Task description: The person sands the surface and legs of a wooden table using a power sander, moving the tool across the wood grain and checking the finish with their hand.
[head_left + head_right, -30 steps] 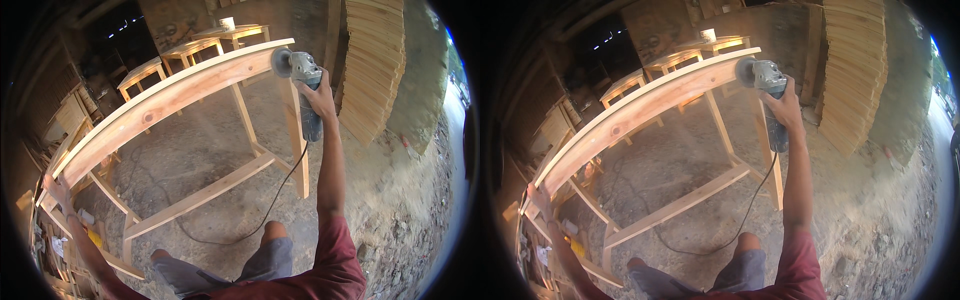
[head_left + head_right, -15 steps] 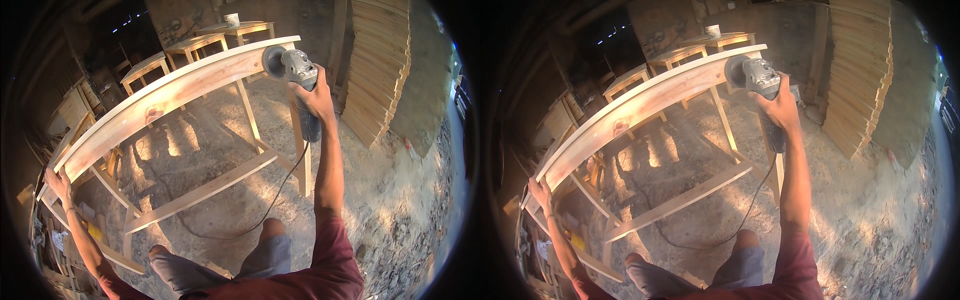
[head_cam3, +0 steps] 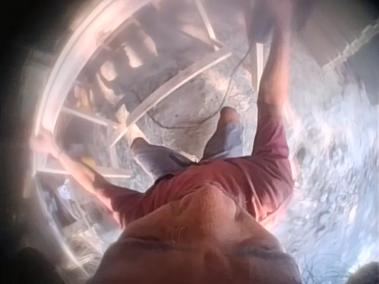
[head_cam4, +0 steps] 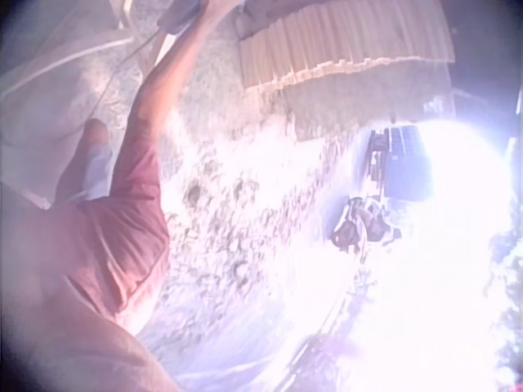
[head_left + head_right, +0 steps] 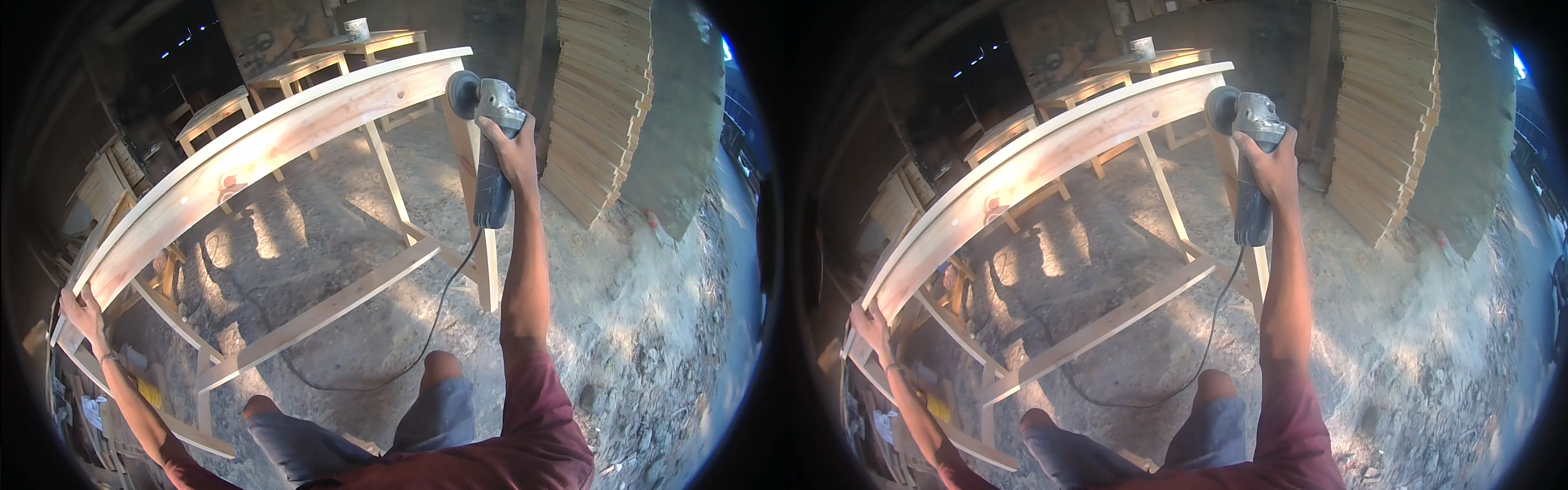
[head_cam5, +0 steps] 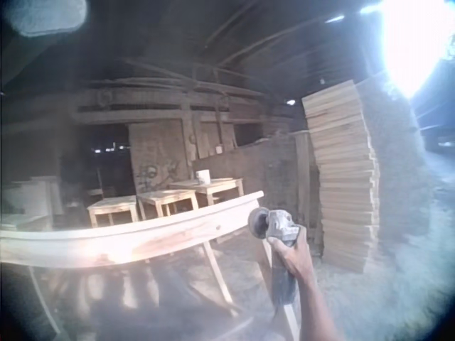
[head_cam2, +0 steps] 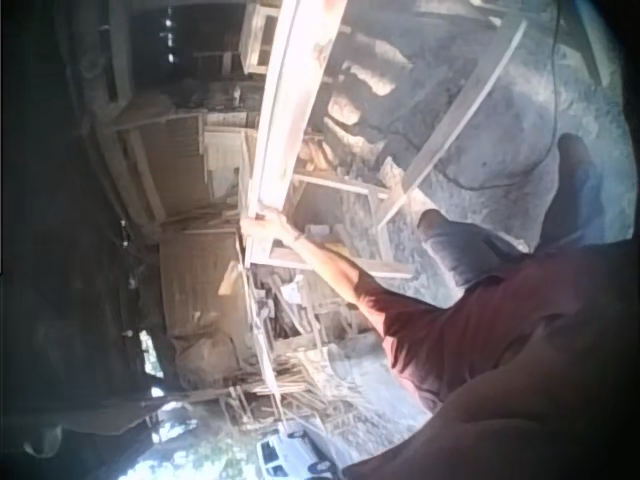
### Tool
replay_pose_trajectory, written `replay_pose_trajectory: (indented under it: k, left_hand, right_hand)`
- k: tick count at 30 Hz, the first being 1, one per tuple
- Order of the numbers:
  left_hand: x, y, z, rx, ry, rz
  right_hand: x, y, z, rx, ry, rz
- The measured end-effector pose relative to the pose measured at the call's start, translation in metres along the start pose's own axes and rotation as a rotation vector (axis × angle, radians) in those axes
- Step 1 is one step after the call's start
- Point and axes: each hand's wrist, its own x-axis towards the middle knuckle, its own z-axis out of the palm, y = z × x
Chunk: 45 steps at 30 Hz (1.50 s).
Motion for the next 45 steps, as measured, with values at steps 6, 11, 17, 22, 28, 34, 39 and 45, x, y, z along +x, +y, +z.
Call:
replay_pose_trajectory:
  k: [6,11,17,22,28,34,39,45]
  left_hand:
    - [0.007,0.003,0.022,-0.085,0.144,0.043]
    - [0.015,-0.025,0.041,-0.008,0.121,0.019]
    - [0.024,-0.028,0.058,-0.149,0.103,-0.020]
    - [0.035,-0.021,0.069,-0.148,0.136,0.017]
    - [0.042,-0.030,0.085,-0.124,0.092,-0.046]
    - [0.044,-0.043,0.092,-0.102,0.098,-0.002]
    - [0.048,-0.065,0.100,0.060,-0.012,-0.092]
    - [0.054,-0.062,0.107,0.013,0.034,0.005]
  right_hand:
    - [-0.044,0.049,0.006,0.059,0.086,0.046]
    - [-0.083,0.081,0.009,0.075,0.113,0.014]
    - [-0.136,0.122,0.000,0.142,0.121,0.207]
    - [-0.196,0.175,-0.015,0.145,0.168,0.318]
    - [-0.263,0.227,-0.036,0.199,0.230,0.508]
    - [-0.320,0.267,-0.054,0.189,0.312,0.662]
    - [-0.346,0.287,-0.052,0.204,0.353,0.691]
    - [-0.367,0.319,-0.053,0.228,0.424,0.659]
